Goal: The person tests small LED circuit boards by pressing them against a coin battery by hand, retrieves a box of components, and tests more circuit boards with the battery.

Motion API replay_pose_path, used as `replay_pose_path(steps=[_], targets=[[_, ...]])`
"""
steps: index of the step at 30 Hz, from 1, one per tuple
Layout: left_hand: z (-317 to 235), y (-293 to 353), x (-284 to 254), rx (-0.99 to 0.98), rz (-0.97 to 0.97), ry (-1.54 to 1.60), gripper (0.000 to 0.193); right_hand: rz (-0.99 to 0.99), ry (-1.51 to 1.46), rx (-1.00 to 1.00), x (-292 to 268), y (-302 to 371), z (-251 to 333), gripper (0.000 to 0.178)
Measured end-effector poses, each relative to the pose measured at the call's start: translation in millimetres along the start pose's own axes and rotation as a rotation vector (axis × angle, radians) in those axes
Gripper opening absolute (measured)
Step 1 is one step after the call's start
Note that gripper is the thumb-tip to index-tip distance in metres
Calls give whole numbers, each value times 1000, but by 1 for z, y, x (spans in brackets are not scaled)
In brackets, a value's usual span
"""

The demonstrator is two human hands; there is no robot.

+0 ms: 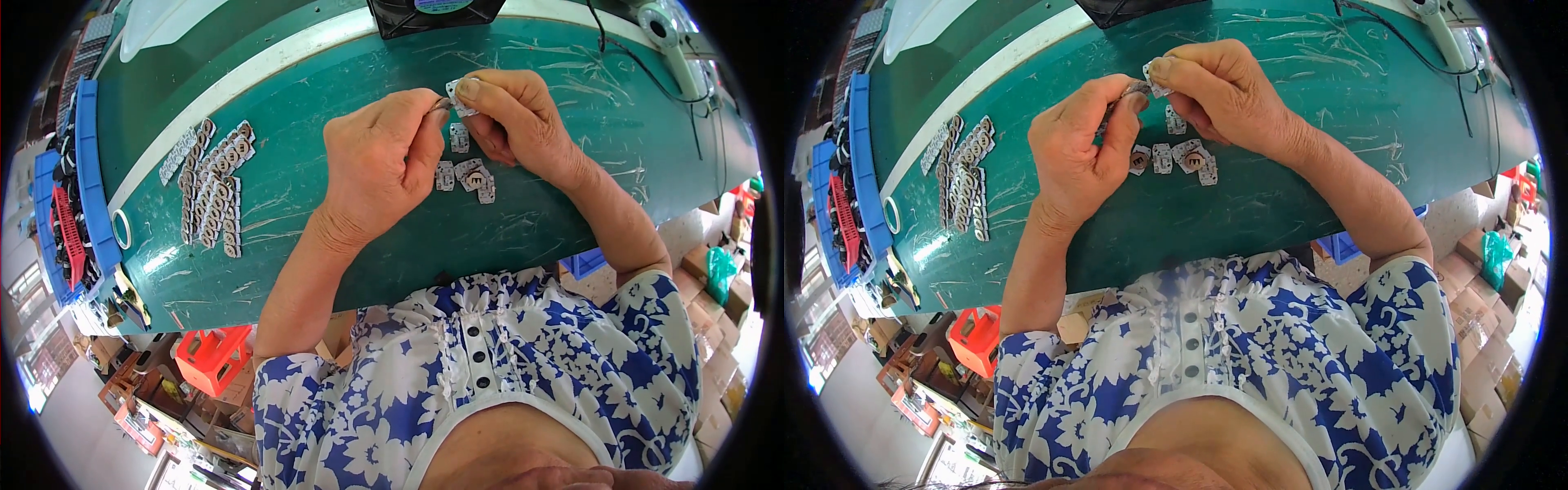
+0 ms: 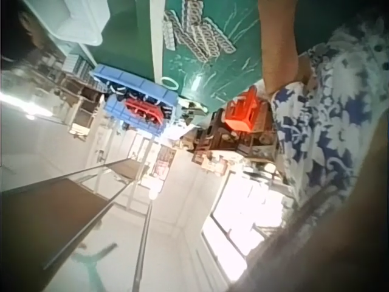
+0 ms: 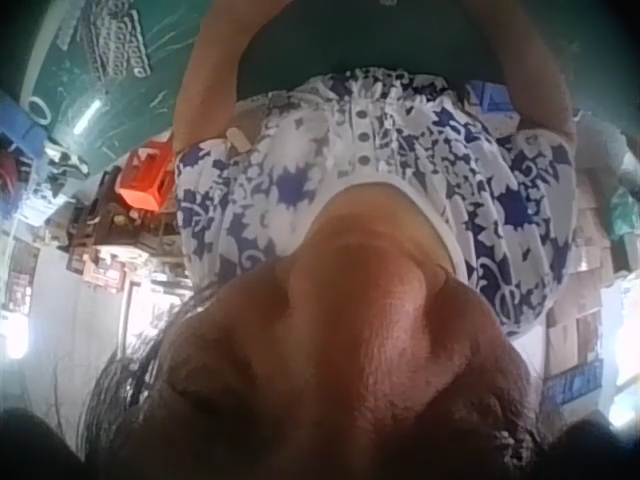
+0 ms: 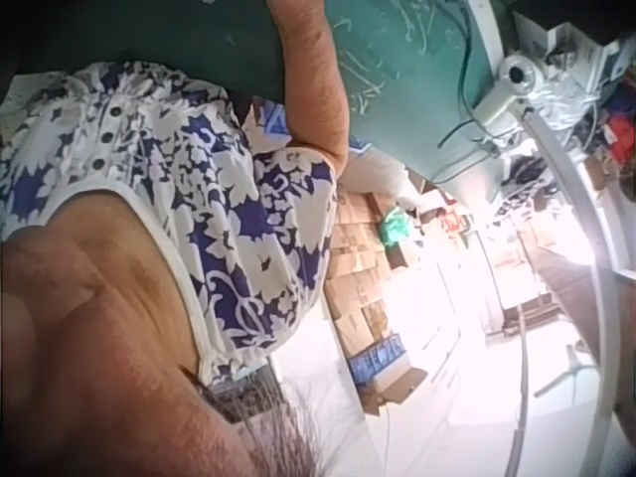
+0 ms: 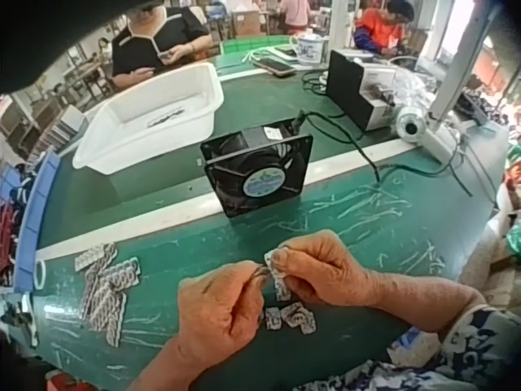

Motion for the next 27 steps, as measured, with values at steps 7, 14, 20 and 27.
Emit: replay_pose_path(steps=[7, 14, 20, 27], targets=[[14, -8, -10, -112, 2, 177, 14, 80, 561, -178, 0, -4, 11, 39], [15, -5, -11, -174, 251, 221, 10, 111, 618, -252, -10, -3, 14, 39], [15, -1, -9, -424, 343, 466, 7, 281, 581, -276, -9, 0, 17, 39], [14, 3, -8, -293, 432, 489, 14, 352, 549, -302, -2, 1, 11, 37]])
Point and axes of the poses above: each hand's wrist, its own y-axis away from the middle knuckle, its own x-axis out of the palm, z = x × y, the point moved 3 cm from there along -y, towards the middle knuckle, and after that the axes turned 7 degrees about -y, right-handed, at the moved point
